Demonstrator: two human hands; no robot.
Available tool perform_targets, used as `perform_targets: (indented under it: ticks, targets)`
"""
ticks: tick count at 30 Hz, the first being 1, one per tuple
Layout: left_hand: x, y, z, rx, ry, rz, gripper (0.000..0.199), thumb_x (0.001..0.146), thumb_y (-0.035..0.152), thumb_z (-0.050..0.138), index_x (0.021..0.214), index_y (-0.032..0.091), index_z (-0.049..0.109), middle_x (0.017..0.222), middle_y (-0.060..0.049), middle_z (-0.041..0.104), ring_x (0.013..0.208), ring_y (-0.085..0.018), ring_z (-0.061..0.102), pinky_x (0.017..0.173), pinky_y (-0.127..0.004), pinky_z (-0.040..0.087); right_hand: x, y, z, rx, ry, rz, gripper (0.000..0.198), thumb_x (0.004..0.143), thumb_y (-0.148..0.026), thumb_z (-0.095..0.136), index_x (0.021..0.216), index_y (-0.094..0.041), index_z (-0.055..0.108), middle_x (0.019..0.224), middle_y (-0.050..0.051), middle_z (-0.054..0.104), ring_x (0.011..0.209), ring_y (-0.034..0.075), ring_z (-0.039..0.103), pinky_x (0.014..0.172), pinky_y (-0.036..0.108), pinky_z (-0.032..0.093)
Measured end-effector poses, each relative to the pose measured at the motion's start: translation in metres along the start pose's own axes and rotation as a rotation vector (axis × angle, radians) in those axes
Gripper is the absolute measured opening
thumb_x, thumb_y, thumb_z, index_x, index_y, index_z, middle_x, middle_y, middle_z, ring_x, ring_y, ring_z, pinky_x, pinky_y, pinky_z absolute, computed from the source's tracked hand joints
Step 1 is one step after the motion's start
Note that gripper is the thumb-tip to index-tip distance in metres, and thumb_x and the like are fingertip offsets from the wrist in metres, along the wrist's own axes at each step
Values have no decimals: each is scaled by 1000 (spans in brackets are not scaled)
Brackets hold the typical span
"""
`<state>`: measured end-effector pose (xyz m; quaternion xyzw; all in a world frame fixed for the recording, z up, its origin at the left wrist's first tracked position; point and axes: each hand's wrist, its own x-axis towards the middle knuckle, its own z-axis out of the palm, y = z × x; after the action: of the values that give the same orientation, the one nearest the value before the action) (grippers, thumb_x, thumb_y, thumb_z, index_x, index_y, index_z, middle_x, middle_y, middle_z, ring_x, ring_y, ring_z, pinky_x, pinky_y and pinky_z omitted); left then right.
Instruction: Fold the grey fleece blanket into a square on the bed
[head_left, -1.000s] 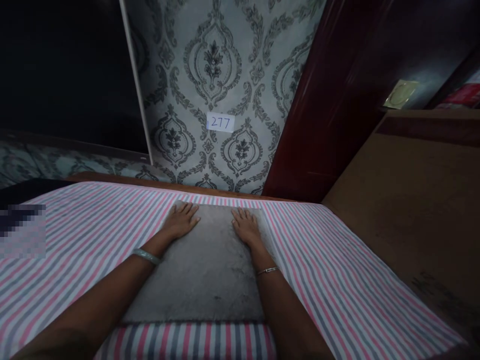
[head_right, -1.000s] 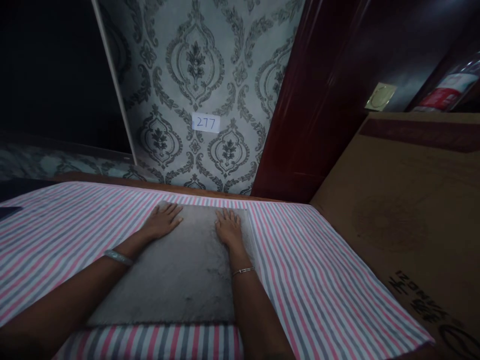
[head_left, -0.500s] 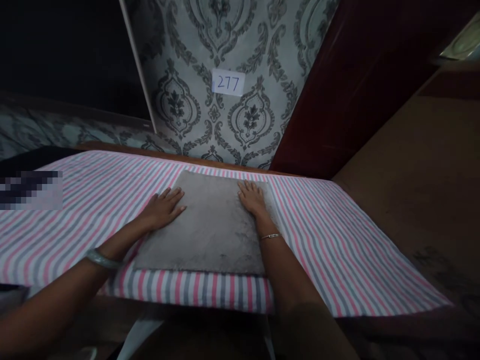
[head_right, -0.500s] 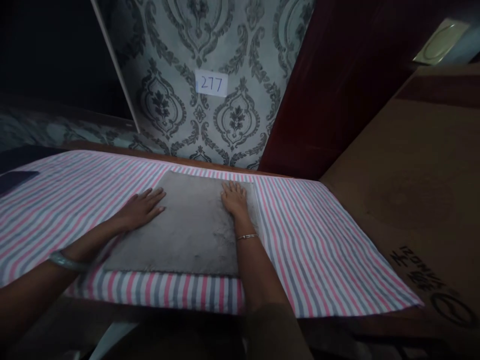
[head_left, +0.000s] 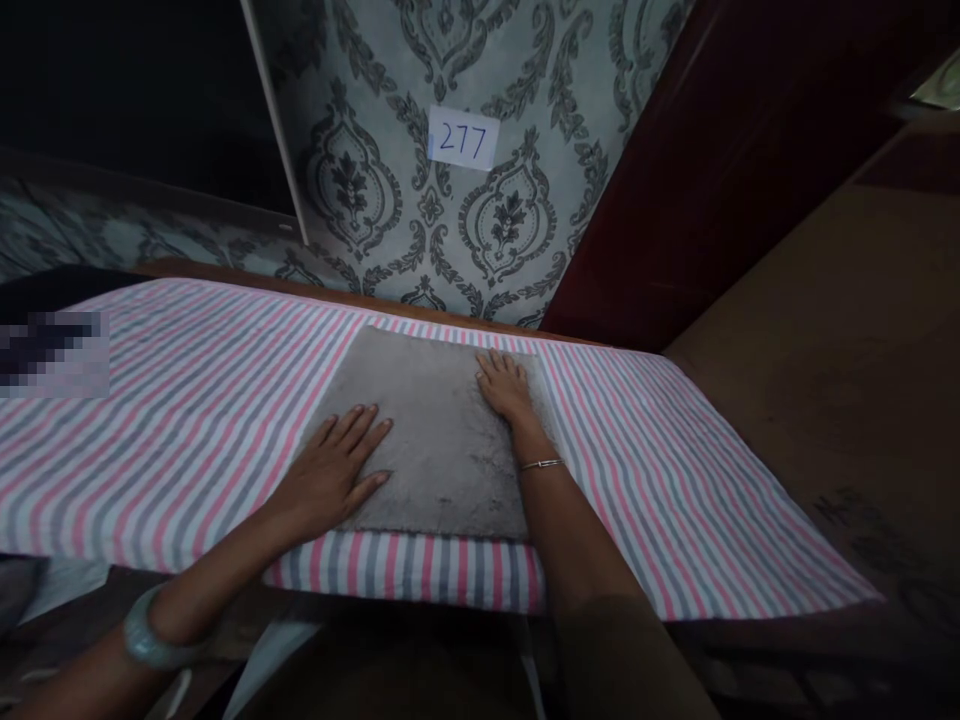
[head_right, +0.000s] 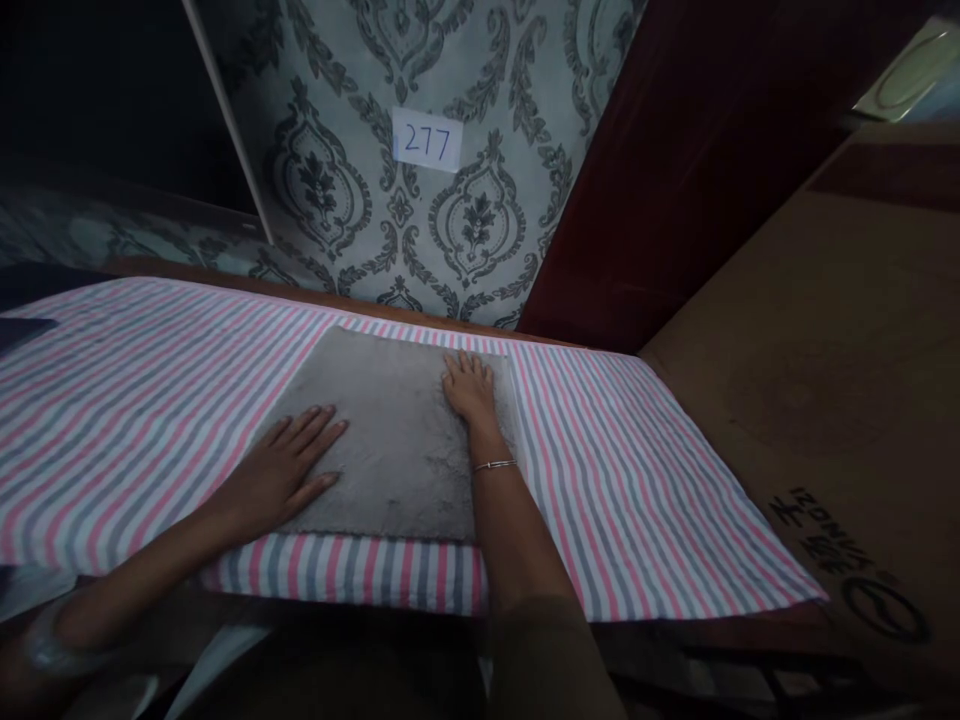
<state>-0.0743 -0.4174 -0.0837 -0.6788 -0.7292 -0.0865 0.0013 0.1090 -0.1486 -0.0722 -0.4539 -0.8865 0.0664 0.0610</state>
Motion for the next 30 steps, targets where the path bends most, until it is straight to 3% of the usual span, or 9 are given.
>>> perform_targets:
  ticks: [4, 10, 16, 20, 25, 30]
  targets:
    - [-13, -15, -2, 15, 32, -80, 71, 91, 57, 35, 155, 28, 25, 163, -4, 18, 150, -28, 17, 122, -50, 15, 1, 0, 1, 11, -1, -1, 55, 100, -38, 25, 154, -28, 30, 163, 3, 22, 149, 28, 17, 118, 53, 14]
    - [-17, -15, -2, 44, 52, -91, 72, 91, 60, 29, 154, 25, 26, 163, -7, 19, 150, -29, 18, 118, -51, 23, 3, -1, -2, 28, -9, -6, 55, 101, -39, 25, 154, -29, 30, 164, 3, 20, 149, 27, 16, 118, 53, 12]
    - [-16, -20, 2, 112, 109, -34, 73, 93, 59, 22, 153, 18, 30, 161, -12, 25, 147, -32, 24, 115, -57, 27, -1, 17, -22, 74, -188, -59, 55, 101, -42, 29, 154, -27, 29, 164, 4, 17, 150, 25, 14, 119, 48, 14]
    - [-9, -19, -6, 121, 54, -68, 75, 91, 60, 26, 150, 15, 36, 158, -15, 30, 145, -36, 29, 114, -62, 26, -18, 29, -21, 80, -99, -5, 54, 102, -42, 28, 154, -27, 31, 164, 4, 18, 150, 25, 13, 118, 54, 13]
    - [24, 18, -29, 72, -43, 14, 70, 92, 56, 29, 147, 15, 41, 153, -17, 40, 142, -34, 36, 115, -61, 25, -30, 29, -13, 95, 2, 2, 53, 102, -40, 29, 153, -27, 32, 163, 3, 21, 150, 26, 14, 118, 54, 12]
    - [84, 80, -26, -25, -126, 227, 71, 93, 54, 34, 152, 14, 31, 160, -16, 24, 149, -29, 21, 119, -52, 21, -29, 30, -12, 112, 5, -7, 53, 102, -40, 31, 153, -27, 32, 163, 3, 21, 150, 26, 14, 118, 55, 11]
